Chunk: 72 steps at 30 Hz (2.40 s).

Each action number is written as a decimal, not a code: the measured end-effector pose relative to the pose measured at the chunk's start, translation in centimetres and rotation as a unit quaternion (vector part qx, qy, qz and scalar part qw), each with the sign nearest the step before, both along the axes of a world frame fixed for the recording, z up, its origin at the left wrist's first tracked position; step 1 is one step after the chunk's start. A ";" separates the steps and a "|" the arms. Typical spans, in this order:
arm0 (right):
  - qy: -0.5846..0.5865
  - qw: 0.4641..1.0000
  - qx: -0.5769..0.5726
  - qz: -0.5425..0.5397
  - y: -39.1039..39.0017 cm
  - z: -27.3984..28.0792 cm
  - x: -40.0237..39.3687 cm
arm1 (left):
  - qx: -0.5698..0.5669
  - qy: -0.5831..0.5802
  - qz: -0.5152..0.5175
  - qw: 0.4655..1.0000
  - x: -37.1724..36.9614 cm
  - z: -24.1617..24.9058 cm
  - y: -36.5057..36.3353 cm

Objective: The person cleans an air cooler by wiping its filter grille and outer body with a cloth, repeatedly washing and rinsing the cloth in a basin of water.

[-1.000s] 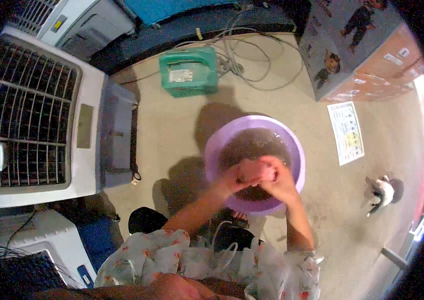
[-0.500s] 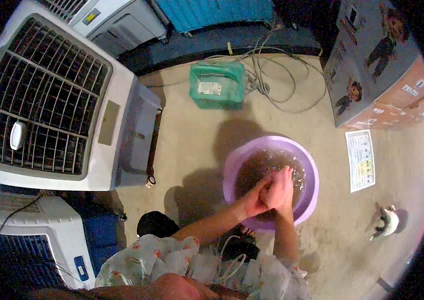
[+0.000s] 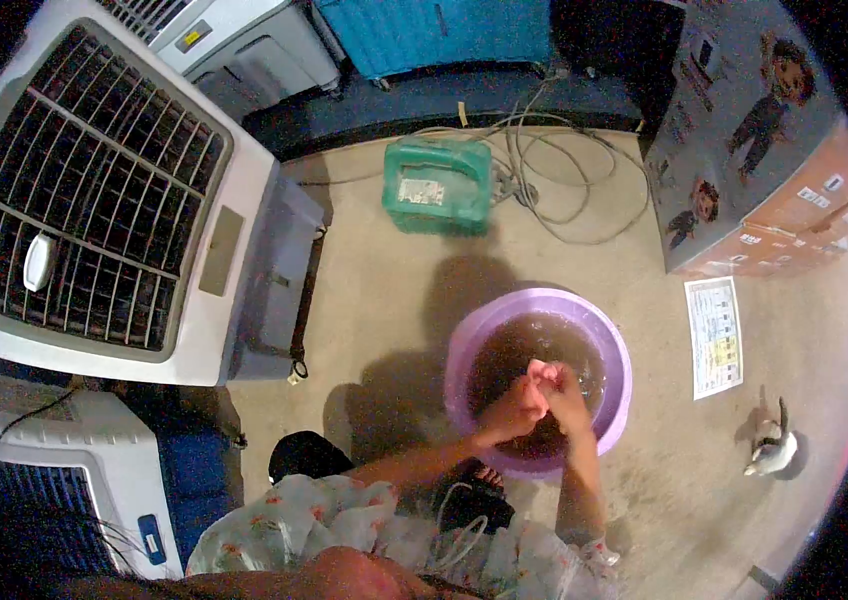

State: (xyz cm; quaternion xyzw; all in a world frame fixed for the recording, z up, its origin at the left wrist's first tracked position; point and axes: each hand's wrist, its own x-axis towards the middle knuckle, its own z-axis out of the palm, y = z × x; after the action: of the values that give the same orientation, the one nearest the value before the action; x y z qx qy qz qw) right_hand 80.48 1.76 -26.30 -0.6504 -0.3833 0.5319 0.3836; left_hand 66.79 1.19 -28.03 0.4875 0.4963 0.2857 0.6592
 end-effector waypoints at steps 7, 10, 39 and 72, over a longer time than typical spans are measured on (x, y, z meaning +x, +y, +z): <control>0.372 0.916 0.142 -0.046 -0.9 4.1 1.0 | -0.544 -0.520 -0.006 0.659 -3.3 9.9 2.4; 0.547 0.821 0.161 -0.026 0.2 5.5 -0.1 | -0.558 -0.531 -0.007 0.638 -2.1 10.4 0.7; 0.507 0.837 0.203 -0.038 1.1 6.7 -1.9 | -0.570 -0.664 -0.041 0.482 -1.3 13.1 -0.4; 0.436 0.896 0.081 -0.037 2.7 6.4 0.4 | -0.513 -0.616 -0.054 0.596 0.2 11.5 -1.4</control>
State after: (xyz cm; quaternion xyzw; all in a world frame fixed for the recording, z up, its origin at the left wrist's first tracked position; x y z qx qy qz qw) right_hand 80.89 4.51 -19.89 -0.3339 -0.1951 0.7142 0.5834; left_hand 66.99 -0.25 -16.49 -0.1970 0.0103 0.1802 0.9636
